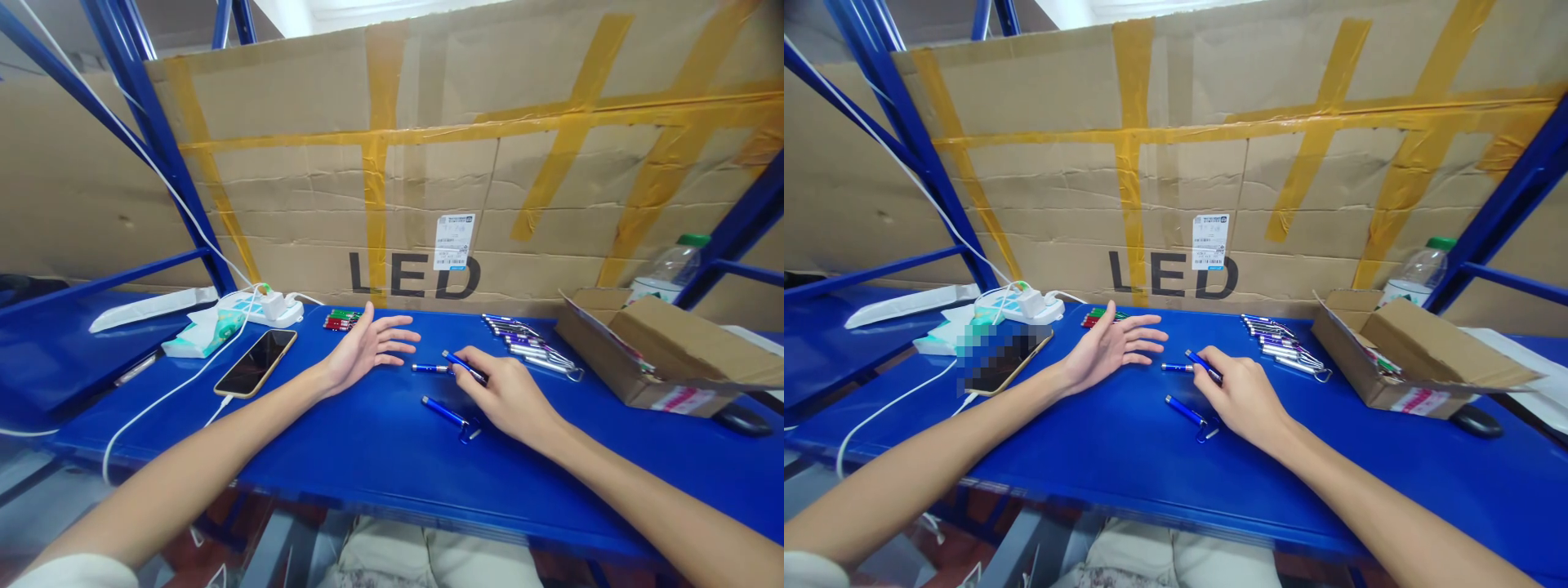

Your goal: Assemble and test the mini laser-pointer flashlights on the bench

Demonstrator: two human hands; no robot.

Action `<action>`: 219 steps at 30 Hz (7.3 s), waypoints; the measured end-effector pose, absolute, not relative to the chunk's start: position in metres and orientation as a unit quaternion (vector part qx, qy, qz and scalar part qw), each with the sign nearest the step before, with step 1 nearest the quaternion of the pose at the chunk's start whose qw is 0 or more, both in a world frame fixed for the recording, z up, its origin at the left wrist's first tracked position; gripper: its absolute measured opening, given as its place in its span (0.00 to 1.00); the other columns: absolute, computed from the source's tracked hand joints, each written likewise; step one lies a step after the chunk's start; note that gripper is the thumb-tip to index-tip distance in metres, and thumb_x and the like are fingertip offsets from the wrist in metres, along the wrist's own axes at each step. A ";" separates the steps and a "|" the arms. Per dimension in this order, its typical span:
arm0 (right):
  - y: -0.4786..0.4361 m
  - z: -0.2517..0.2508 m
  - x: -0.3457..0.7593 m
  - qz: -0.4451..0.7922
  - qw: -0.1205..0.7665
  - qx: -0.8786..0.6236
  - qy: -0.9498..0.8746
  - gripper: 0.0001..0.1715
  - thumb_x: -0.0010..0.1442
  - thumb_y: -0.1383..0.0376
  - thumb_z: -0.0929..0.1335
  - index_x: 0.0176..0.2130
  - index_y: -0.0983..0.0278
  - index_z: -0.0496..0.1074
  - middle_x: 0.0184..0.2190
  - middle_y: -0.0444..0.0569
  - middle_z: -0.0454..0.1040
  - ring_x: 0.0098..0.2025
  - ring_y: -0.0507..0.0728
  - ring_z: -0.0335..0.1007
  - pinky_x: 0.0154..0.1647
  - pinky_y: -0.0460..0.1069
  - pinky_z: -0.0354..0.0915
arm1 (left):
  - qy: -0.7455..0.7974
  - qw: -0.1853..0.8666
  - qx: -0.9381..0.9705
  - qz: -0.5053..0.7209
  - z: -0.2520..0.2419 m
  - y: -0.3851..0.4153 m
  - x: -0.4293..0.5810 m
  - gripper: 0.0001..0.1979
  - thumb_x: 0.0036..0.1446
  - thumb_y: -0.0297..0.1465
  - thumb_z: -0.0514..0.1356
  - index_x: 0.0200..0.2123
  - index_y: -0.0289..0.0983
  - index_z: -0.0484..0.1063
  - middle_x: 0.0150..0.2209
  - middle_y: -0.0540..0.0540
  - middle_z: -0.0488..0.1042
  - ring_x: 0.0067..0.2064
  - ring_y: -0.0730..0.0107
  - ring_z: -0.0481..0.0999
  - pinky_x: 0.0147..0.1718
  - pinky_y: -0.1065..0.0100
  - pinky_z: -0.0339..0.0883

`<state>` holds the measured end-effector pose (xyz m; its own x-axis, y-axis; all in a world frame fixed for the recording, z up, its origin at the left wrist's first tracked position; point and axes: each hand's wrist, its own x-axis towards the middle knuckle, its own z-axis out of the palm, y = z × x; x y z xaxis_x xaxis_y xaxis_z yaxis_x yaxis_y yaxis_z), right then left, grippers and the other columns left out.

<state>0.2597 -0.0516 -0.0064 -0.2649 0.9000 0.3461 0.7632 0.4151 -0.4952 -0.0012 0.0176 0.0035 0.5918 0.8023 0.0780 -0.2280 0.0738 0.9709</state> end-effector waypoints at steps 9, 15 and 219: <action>-0.050 -0.008 0.261 0.113 0.282 -0.538 -0.786 0.19 0.72 0.52 0.59 0.39 0.59 0.72 0.25 0.45 0.76 0.26 0.57 0.68 0.32 0.50 0.54 | 0.246 0.690 0.570 0.371 0.003 0.018 -0.001 0.42 0.70 0.63 0.45 0.64 0.36 0.73 0.61 0.31 0.77 0.60 0.47 0.77 0.52 0.57 0.70; -0.049 -0.009 0.262 0.121 0.298 -0.537 -0.780 0.21 0.72 0.50 0.60 0.38 0.59 0.73 0.25 0.45 0.75 0.25 0.57 0.66 0.31 0.50 0.53 | 0.248 0.693 0.569 0.367 0.003 0.018 -0.001 0.43 0.70 0.63 0.45 0.65 0.35 0.72 0.61 0.31 0.77 0.60 0.46 0.76 0.51 0.57 0.70; -0.041 -0.021 0.270 0.127 0.287 -0.507 -0.803 0.12 0.78 0.59 0.57 0.55 0.58 0.62 0.49 0.53 0.78 0.48 0.63 0.77 0.49 0.58 0.69 | 0.279 0.677 0.547 0.406 0.004 0.019 -0.002 0.39 0.72 0.61 0.45 0.62 0.35 0.75 0.60 0.32 0.78 0.56 0.52 0.78 0.48 0.60 0.74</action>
<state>0.2699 -0.0413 -0.0206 -0.3214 0.8867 0.3324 0.7415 0.4539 -0.4941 -0.0019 0.0192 0.0037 0.5149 0.8546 0.0672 -0.2452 0.0717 0.9668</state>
